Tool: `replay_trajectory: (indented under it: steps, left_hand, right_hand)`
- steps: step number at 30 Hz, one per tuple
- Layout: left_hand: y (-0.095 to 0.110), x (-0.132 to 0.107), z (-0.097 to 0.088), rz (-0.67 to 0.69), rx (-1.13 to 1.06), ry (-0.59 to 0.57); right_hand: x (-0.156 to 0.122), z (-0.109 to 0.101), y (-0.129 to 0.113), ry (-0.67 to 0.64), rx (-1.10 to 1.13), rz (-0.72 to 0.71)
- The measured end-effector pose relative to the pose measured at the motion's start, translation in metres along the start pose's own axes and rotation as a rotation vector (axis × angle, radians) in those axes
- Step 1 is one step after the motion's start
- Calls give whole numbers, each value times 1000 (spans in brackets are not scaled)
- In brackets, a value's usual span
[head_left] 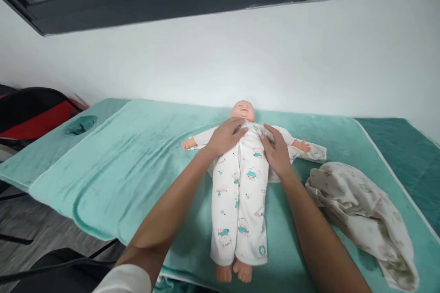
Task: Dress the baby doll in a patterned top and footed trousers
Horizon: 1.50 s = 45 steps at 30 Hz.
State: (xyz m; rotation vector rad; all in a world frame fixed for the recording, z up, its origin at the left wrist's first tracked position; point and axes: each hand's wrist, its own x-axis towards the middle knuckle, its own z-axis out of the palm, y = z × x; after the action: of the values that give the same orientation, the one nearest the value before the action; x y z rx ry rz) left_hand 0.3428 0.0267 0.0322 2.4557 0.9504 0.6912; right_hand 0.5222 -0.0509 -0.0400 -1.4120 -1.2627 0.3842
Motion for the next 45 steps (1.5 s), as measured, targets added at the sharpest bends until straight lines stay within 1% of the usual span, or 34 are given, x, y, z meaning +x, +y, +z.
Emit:
replay_trajectory:
  steps: [2, 3, 4, 5, 7, 12, 14, 16, 19, 22, 27, 30, 33, 35, 38, 40, 42, 45]
  left_hand:
    - [-25, -18, 5, -125, -206, 172]
    - [-34, -25, 9, -173, -283, 219]
    - [-40, -31, 13, -208, -344, 243]
    - [-45, -35, 17, -226, -391, 247]
    - [-49, -39, 20, -218, -458, 218]
    - [-52, -42, 14, -165, -568, 134]
    - [-52, -43, 13, -152, -544, 129]
    - [-49, -45, 14, -107, -461, 145]
    - [-44, -45, 15, 17, -299, 210]
    - [-41, -45, 16, 94, -157, 285]
    - [-45, -48, 21, 146, 8, 337]
    - [-50, -51, 23, 156, 58, 339]
    - [-53, -53, 25, 153, 62, 336]
    - [-54, -54, 25, 137, 52, 353]
    - [-56, -56, 24, 83, -3, 408]
    - [-57, -57, 24, 36, -62, 435]
    - [-59, -59, 24, -21, -109, 436]
    - [-62, -59, 26, -93, -151, 438]
  right_hand:
    - [-1, 2, -4, -88, 35, -34]
    - [-2, 2, -5, -119, 52, -47]
    - [-2, 2, -5, -138, 64, -55]
    - [-2, 2, -6, -150, 71, -58]
    - [-1, 2, -7, -161, 87, -43]
    - [11, 10, -19, -218, 129, 21]
    - [16, 16, -26, -230, 117, 8]
    - [18, 21, -33, -227, 89, -8]
    - [16, 23, -37, -228, 37, -44]
    - [12, 20, -37, -209, -26, -136]
    - [3, 16, -41, -179, -111, -259]
    - [-4, 18, -49, -158, -116, -286]
    - [-12, 17, -57, -149, -105, -285]
    - [-16, 12, -57, -141, -58, -260]
    - [-21, -2, -49, -115, 57, -176]
    - [-25, -11, -41, -84, 113, -85]
    - [-29, -18, -32, -58, 125, 40]
    - [-32, -21, -22, -37, 86, 199]
